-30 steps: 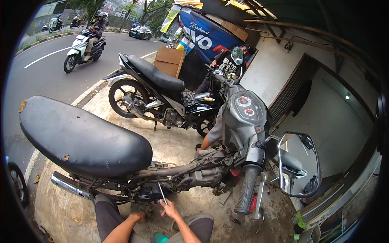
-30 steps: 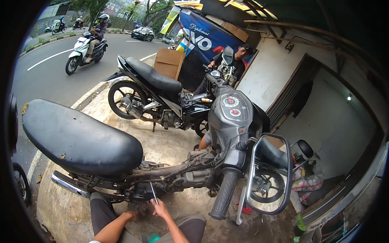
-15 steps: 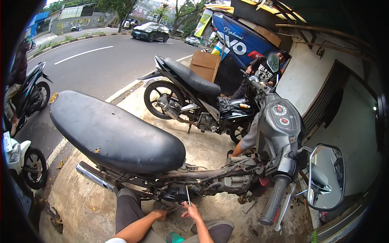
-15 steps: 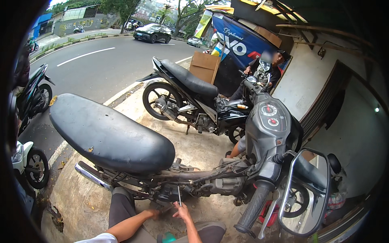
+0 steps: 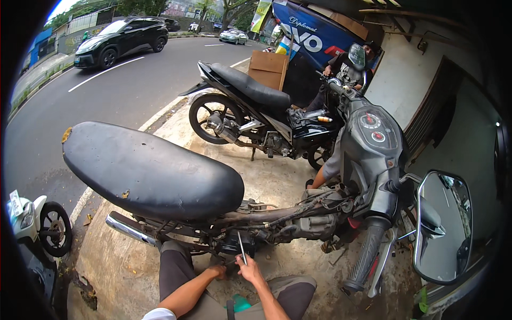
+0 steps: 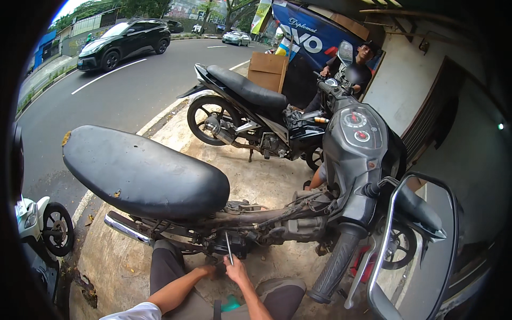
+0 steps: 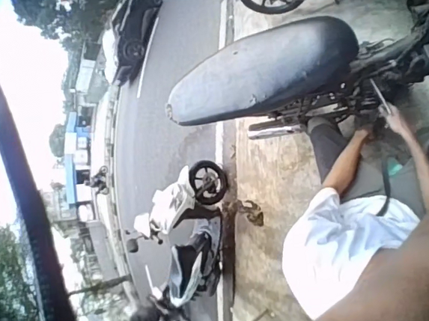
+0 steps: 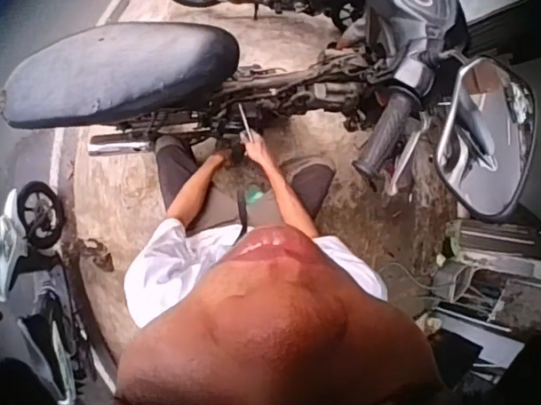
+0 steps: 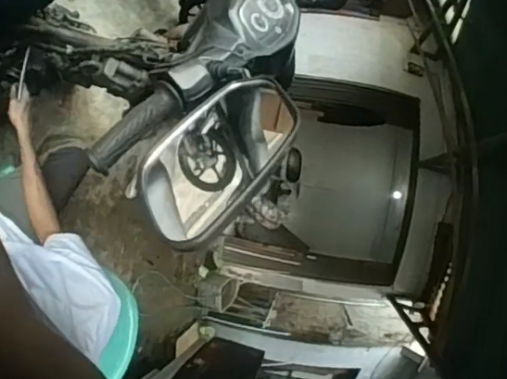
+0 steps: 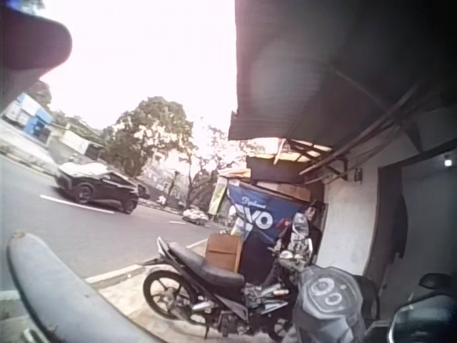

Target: Repairing a motorcycle by using a T-handle socket wrench to adjust or remove bolts near the engine block.

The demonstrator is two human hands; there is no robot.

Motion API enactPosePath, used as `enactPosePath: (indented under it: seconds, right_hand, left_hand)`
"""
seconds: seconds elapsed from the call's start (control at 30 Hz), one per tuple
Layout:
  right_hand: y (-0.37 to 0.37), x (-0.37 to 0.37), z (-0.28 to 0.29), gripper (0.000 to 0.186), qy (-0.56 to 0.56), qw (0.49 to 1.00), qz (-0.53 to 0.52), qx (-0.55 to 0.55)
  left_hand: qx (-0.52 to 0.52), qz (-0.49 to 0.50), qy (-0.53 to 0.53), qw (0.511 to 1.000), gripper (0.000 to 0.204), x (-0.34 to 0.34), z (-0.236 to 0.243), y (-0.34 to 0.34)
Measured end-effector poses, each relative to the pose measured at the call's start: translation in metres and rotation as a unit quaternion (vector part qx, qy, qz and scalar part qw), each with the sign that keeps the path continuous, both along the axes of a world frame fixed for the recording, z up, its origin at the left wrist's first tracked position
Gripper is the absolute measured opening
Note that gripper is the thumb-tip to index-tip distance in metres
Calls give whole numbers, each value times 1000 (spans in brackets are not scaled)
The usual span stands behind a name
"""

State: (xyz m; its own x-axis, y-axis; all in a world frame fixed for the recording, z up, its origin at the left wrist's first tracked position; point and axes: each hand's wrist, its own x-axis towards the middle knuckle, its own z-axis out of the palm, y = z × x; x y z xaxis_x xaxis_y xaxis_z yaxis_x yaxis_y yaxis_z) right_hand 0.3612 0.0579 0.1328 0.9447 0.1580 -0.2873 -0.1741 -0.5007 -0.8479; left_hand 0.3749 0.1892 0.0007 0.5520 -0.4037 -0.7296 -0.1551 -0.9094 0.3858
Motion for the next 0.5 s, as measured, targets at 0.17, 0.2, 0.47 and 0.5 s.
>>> enactPosePath:
  seconds: [0.17,0.2,0.47,0.5]
  right_hand:
    - [61,-11,0,38,-87,991,26,-102]
    - [60,-13,0,38,-81,991,26,-104]
    - [38,4,-23,39,-114,992,-3,-62]
    - [15,2,-18,39,-76,995,-24,-58]
  left_hand:
    - [-28,20,-19,999,58,4,-160,39]
    - [-55,6,-32,998,56,1,-166,38]
    - [-59,42,-1,997,50,3,-102,41]
    - [-35,-32,2,999,51,9,-48,20]
